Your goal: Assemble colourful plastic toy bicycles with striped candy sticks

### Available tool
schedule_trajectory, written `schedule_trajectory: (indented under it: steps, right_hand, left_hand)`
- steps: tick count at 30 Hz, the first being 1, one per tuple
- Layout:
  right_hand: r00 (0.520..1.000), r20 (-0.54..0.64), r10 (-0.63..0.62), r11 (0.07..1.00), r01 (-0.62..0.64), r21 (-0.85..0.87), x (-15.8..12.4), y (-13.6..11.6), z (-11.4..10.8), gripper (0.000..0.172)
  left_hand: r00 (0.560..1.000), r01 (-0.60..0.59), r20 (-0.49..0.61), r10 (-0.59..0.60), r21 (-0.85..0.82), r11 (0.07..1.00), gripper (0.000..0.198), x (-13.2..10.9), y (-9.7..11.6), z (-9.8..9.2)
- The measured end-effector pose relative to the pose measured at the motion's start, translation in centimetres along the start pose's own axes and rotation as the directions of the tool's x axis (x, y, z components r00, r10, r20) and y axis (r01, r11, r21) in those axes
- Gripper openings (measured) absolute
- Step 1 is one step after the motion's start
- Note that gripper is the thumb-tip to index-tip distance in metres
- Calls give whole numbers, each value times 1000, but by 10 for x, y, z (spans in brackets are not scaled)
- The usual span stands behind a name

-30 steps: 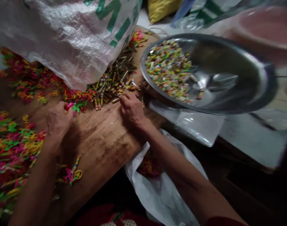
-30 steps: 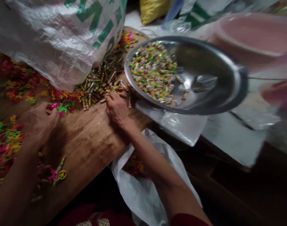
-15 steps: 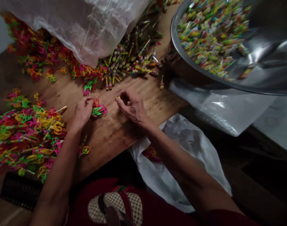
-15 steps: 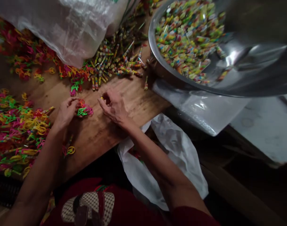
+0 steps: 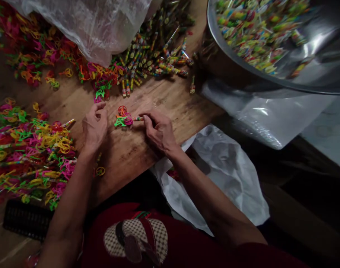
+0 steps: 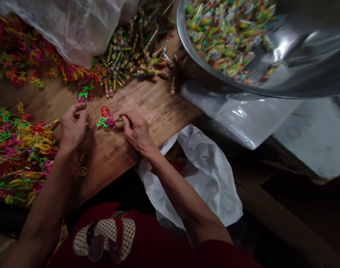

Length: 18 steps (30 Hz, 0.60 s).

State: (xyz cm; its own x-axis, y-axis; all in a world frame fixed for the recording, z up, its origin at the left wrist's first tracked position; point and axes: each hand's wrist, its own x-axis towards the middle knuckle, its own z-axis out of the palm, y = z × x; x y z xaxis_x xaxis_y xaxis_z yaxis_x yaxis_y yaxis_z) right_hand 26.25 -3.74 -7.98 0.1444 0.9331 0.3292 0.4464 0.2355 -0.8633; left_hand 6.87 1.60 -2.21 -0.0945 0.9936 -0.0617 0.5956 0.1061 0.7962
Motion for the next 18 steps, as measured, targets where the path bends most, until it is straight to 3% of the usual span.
schedule_trajectory:
  steps: [2,4,7,10,14,18]
  right_hand:
    - [999,-19,-30,996,29,-86,-1,4,-3,20]
    - [999,-14,-29,989,27,-148,-3,9,-4,22]
    - [999,38,-35,970,43,-240,-8,13,-1,25]
    - [999,45,-30,966,41,-254,-11,13,2,26]
    - [997,-29,71,997,-72,-35,-7,11,-4,31]
    - [970,-36,239,947,-224,231,0,12,-17,37]
  left_hand:
    - [999,-36,-26,41,161,986,24,-9,3,-4]
    - [998,-36,60,23,236,971,27,-17,4,-3]
    - [983,-106,174,58,283,953,27,-20,-1,8]
    - [984,-119,158,78,270,956,17,-15,-9,18]
    - [985,66,159,-68,19,998,11,-11,-14,11]
    - [905,352,361,-226,-336,874,24,-17,-13,-5]
